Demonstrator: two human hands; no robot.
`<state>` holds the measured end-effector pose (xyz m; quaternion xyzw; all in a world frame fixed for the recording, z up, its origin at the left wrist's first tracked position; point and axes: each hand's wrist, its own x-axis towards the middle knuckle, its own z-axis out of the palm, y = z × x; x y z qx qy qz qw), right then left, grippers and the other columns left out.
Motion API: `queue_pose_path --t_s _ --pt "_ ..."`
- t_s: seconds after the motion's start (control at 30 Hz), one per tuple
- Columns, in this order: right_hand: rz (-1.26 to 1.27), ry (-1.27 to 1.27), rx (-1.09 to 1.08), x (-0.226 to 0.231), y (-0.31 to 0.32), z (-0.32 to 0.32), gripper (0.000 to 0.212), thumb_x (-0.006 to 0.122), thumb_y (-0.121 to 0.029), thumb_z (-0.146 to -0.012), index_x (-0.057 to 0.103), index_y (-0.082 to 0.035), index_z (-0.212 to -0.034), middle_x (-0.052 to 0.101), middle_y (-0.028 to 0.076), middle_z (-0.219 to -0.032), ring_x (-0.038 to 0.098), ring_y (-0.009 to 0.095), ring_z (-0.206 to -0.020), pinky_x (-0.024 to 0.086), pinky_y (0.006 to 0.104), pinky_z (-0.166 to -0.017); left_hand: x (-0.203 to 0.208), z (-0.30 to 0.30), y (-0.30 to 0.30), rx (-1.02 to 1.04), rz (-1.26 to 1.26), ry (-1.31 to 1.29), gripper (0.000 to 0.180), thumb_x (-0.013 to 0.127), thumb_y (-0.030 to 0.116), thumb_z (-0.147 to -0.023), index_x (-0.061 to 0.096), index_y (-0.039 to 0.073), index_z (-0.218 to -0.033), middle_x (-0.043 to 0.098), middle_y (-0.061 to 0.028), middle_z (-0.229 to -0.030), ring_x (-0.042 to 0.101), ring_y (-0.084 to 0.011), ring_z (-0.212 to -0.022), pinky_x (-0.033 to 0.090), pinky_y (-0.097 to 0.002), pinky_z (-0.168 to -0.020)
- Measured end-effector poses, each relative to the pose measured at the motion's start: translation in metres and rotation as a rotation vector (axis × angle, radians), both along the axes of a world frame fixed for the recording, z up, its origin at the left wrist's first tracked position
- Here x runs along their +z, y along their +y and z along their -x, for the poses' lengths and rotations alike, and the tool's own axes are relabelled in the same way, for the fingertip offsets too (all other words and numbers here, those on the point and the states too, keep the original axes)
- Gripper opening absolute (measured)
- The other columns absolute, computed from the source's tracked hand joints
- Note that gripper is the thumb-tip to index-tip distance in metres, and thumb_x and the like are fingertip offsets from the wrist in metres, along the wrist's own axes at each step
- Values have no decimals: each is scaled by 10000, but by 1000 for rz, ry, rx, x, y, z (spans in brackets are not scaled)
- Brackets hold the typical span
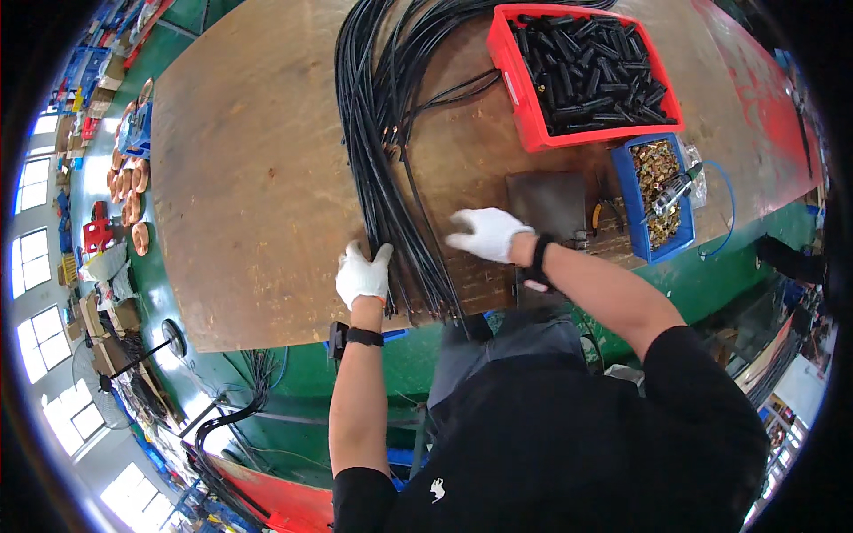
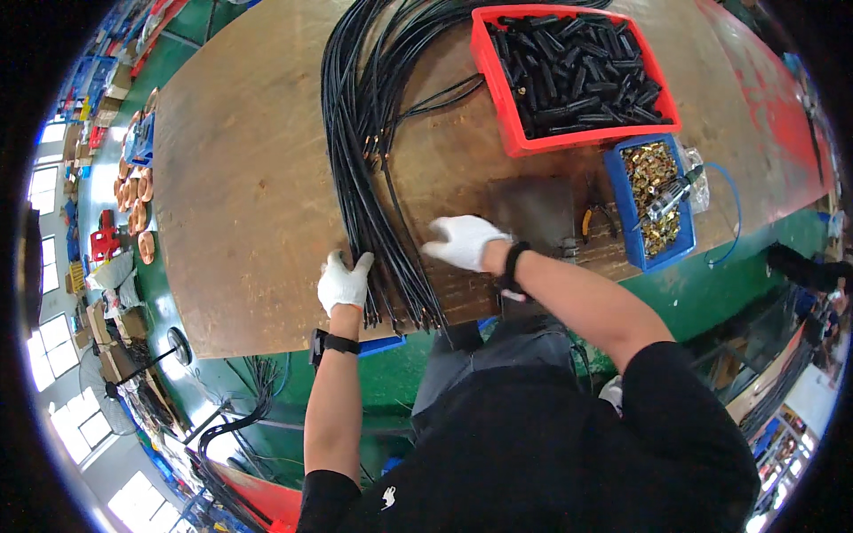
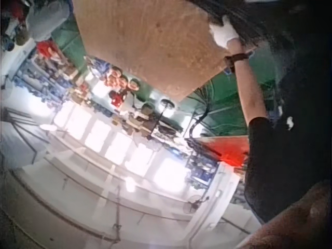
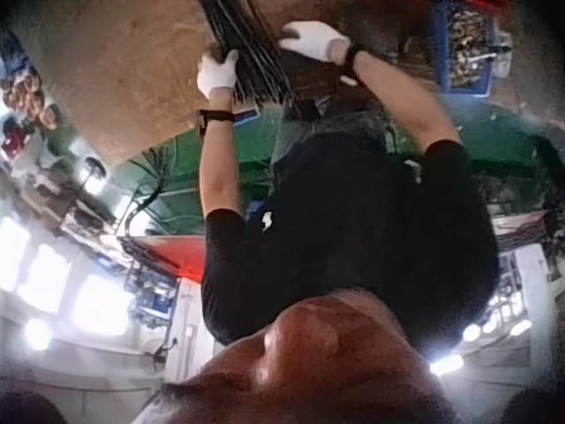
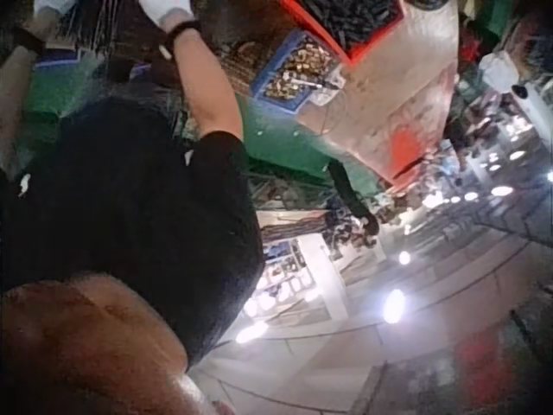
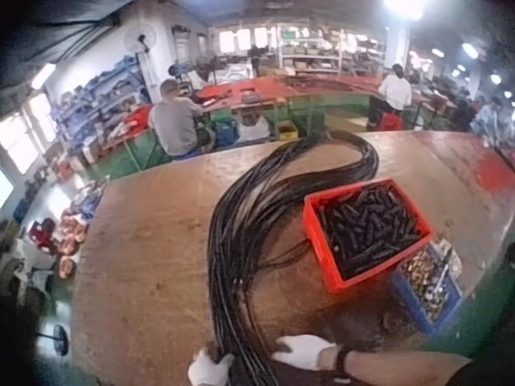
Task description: Organizing and moving large bundles of electrical cables on factory workbenches.
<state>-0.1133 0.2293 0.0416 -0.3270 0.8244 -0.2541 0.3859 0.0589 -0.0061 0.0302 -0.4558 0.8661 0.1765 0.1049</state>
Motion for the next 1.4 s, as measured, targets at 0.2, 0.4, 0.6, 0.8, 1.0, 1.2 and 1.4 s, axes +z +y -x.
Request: queue_pose_path --t_s 0.2,0.4,0.6,0.8,1.0,1.2,1.4 --pt "-96 -314 -367 58 125 12 494 690 -437 -993 740 -41 -1283 765 213 -1216 727 389 -1150 568 467 -1014 28 8 78 -66 -139 18 670 712 545 -936 639 63 -1395 704 -252 -1351 674 -473 -1234 537 -527 -1063" --pt "2 -9 -380 91 241 15 521 600 -487 -1046 712 -78 -1350 727 198 -1338 669 388 -1267 509 465 -1105 -22 3 116 -207 -19 78 943 792 399 -888 402 -101 -1585 474 -321 -1613 507 -467 -1452 417 -500 -1237" --pt "-329 218 -267 227 410 7 506 608 -442 -1029 665 -99 -1396 735 220 -1304 698 424 -1200 547 504 -1034 12 3 124 -297 -26 -89 920 769 357 -873 391 -28 -1618 537 -330 -1503 655 -456 -1244 582 -503 -1006" --pt "-878 253 -18 360 529 55 475 673 -432 -932 755 -127 -1286 780 205 -1156 727 418 -1098 568 517 -960 -17 -17 81 -266 -53 9 768 708 280 -879 498 -4 -1561 707 -285 -1285 675 -481 -1197 567 -487 -1037" --pt "669 228 -1019 269 421 238 323 701 -317 -1038 747 -24 -1164 745 59 -889 698 183 -787 562 358 -737 4 10 82 -180 -135 31 727 629 459 -1014 528 -85 -1485 630 -350 -1423 621 -526 -1284 503 -534 -1104" --pt "431 578 -616 120 253 311 445 706 -394 -987 746 -10 -1208 793 183 -1016 766 337 -972 591 463 -880 9 35 127 -106 36 -233 1365 864 673 -711 239 -80 -1664 569 -357 -1473 637 -481 -1298 520 -496 -1115" --pt "-482 496 -381 107 185 318 1023 878 -644 -745 536 -58 -1511 582 224 -1509 643 415 -1328 554 525 -1071 -10 41 144 64 136 -282 800 824 396 -795 506 -29 -1395 668 -291 -1310 741 -443 -1101 614 -514 -930"
